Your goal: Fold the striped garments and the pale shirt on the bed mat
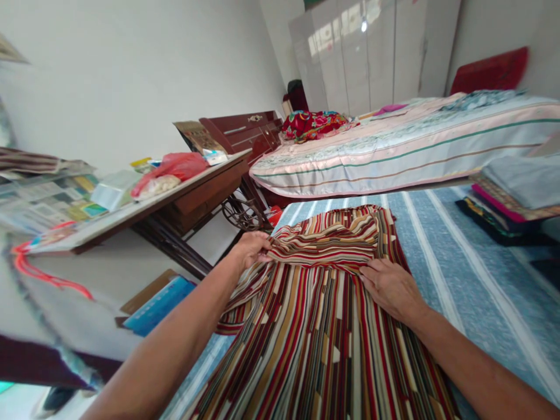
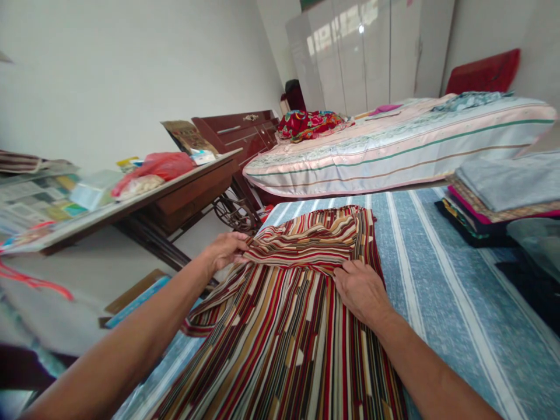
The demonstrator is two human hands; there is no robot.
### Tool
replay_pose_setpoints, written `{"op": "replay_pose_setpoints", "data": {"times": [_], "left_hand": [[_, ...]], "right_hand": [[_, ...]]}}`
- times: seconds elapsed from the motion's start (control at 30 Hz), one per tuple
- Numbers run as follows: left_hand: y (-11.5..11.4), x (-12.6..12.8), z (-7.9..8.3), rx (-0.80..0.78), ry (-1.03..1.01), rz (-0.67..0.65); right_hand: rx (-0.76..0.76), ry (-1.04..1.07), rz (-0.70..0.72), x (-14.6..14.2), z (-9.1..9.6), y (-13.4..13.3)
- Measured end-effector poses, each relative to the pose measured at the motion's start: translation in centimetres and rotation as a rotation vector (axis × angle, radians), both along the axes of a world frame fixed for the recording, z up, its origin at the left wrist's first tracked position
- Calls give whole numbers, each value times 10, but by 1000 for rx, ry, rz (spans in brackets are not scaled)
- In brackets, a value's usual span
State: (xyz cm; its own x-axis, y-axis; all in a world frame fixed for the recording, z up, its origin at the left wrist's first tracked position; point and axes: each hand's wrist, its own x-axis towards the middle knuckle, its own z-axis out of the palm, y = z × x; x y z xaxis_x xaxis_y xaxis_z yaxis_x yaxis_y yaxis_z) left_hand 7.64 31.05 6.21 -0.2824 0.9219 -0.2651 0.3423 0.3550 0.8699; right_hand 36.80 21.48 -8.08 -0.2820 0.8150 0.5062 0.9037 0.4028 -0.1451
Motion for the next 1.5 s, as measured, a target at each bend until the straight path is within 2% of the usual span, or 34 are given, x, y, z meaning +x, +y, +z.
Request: {"op": "replay_pose_setpoints", "data": {"times": [0.13,0.23,0.3,0.4,0.5,0.57,0.67,0.73,0.9,1.03,1.17,1.3,1.4,1.5], "left_hand": [[-17,-11,-18,-137,-82,5],[-8,-2,-19,-129,-115,6],[6,7,-11,-51,-138,3],[22,17,2,148,-167,7],[23,13,-2,274,-106,99],[17,3,-16,230,-56,160],[10,-14,-37,80,-48,193],[9,-23,-44,-7,-65,201],[14,-32,-39,-157,-179,126],[17,-31,-35,-181,-293,51],[15,-25,-32,-135,-353,-33],[13,-11,-26,-40,-318,-104],[16,-7,-18,129,-212,-75],[17,-15,-14,281,-18,16]], "right_hand": [[-6,5,4,-1,1,0],[1,1,10,-1,2,0],[1,-3,9,0,2,0],[1,-8,1,0,2,0],[-6,-7,-18,-1,3,-1],[-11,-11,-22,-1,3,-1],[-1,-23,-10,-2,3,0],[6,-21,-11,-1,2,1],[-12,-10,-17,-1,-1,2],[-34,1,-7,-1,-1,1],[-29,17,-6,-2,-1,0],[-17,26,9,-3,-1,0],[-22,29,5,-2,-1,0],[-27,23,-2,-1,-2,1]]}}
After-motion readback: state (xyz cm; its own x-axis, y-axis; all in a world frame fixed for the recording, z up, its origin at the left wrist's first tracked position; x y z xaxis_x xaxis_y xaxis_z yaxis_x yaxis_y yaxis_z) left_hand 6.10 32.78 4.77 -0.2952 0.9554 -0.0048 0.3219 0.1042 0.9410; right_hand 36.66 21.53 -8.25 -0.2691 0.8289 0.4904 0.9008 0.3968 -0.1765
